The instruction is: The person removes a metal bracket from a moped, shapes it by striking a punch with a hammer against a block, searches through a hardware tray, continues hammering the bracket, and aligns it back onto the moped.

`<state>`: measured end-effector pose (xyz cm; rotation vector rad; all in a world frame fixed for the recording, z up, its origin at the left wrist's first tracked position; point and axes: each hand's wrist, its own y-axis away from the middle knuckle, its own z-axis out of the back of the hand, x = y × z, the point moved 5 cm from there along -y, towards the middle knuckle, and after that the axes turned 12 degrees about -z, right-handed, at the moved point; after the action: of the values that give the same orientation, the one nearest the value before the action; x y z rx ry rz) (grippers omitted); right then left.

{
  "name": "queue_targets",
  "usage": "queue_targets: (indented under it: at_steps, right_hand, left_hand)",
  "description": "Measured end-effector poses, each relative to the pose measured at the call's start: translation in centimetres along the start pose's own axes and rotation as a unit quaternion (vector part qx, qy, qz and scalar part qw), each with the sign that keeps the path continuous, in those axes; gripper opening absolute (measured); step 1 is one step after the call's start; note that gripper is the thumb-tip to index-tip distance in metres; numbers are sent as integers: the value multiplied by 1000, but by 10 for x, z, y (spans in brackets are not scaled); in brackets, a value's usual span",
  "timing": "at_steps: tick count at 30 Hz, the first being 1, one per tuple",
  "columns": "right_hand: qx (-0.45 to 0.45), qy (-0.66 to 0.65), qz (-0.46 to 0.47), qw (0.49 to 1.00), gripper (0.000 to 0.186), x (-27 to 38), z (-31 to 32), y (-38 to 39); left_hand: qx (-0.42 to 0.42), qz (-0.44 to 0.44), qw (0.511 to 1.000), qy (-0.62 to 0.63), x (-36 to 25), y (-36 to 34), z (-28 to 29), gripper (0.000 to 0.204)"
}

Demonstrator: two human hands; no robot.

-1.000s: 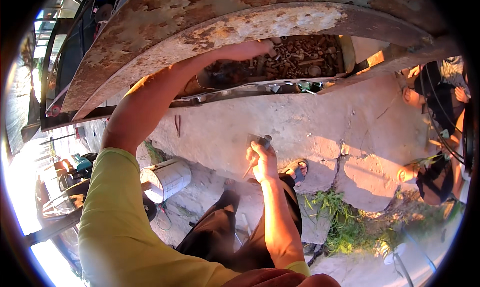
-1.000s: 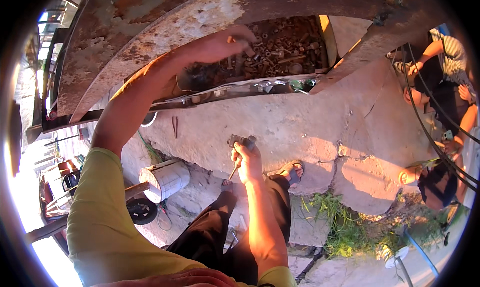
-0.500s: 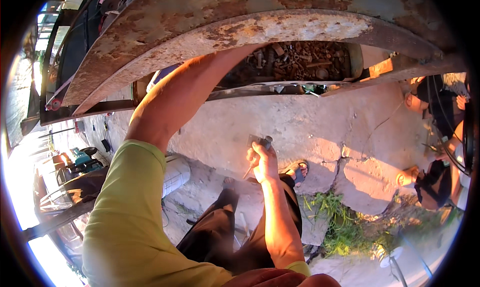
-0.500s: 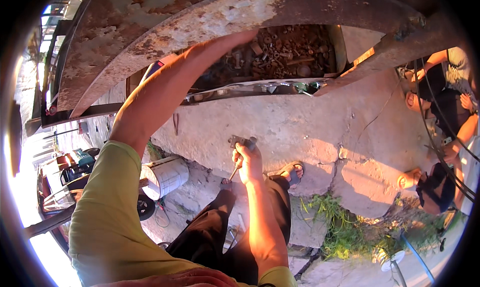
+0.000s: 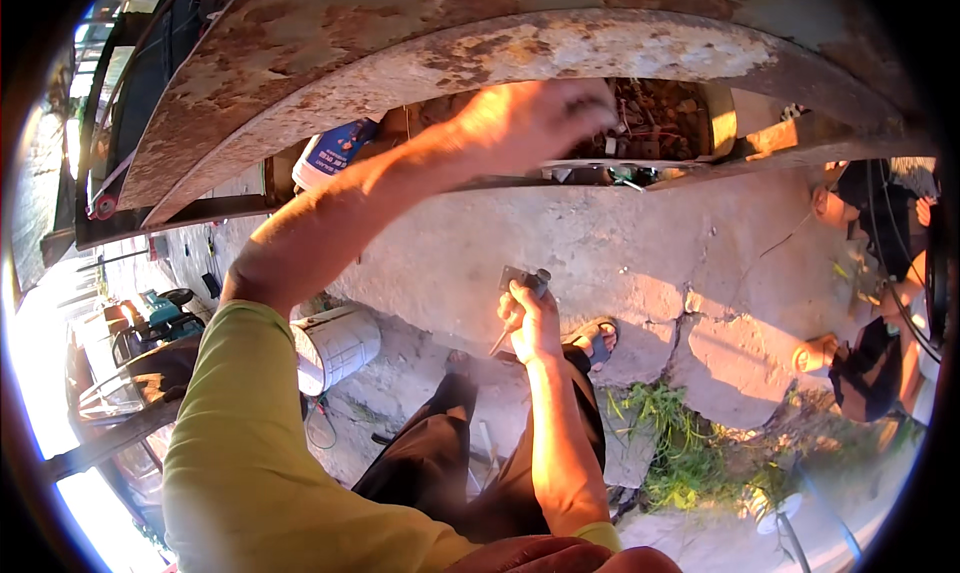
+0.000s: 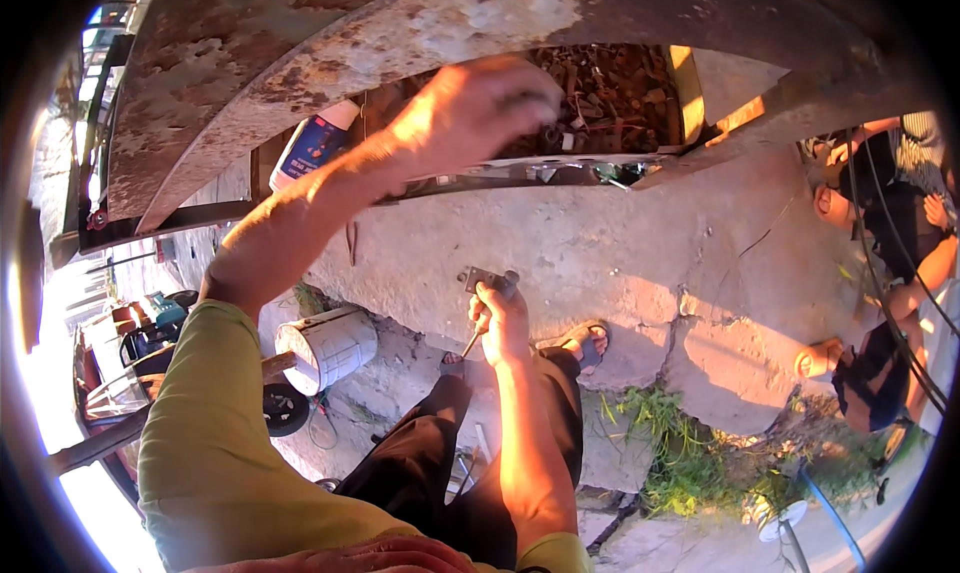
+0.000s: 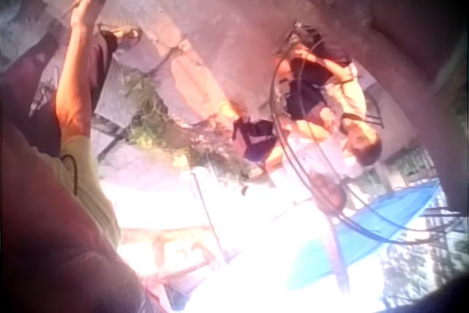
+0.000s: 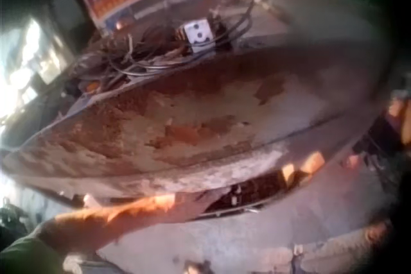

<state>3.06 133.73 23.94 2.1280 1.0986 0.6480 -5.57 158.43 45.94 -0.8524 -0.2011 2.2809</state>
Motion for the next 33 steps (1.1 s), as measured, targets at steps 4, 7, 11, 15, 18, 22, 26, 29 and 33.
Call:
queue_targets:
  at_steps: [4,7,11,15,18,22,26,29,33]
  right_hand:
    - [-8,-13,2,1000,13,1,6,4]
    - [17,-18,-11,1000,12,-2,-5,3]
    - [6,-25,-6,1000,12,-4,0,2]
    - [2,-22,-6,1000,12,-3,0,3]
    - [10,-23,6,1000,12,-2,-3,2]
    - [1,-9,-14,1000,13,0,-4,2]
    - [-3,-12,-1,1000,13,0,-5,-1]
    - [13,4,-13,1000,13,-3,-13,-7]
    - [8,6,-11,1000,13,-9,-20,-11]
  left_hand:
    - [-11,119,984,-134,85,35,32,26]
    - [4,149,963,-225,127,55,57,28]
    - [21,96,944,-316,152,53,29,31]
    - [31,13,892,-450,150,48,15,34]
    - [59,1,848,-527,144,51,15,32]
    - [42,-58,868,-492,145,60,12,38]
    - [62,85,952,-288,68,39,15,39]
    - [91,226,969,-47,10,28,13,28]
    - [29,115,988,102,-22,20,7,16]
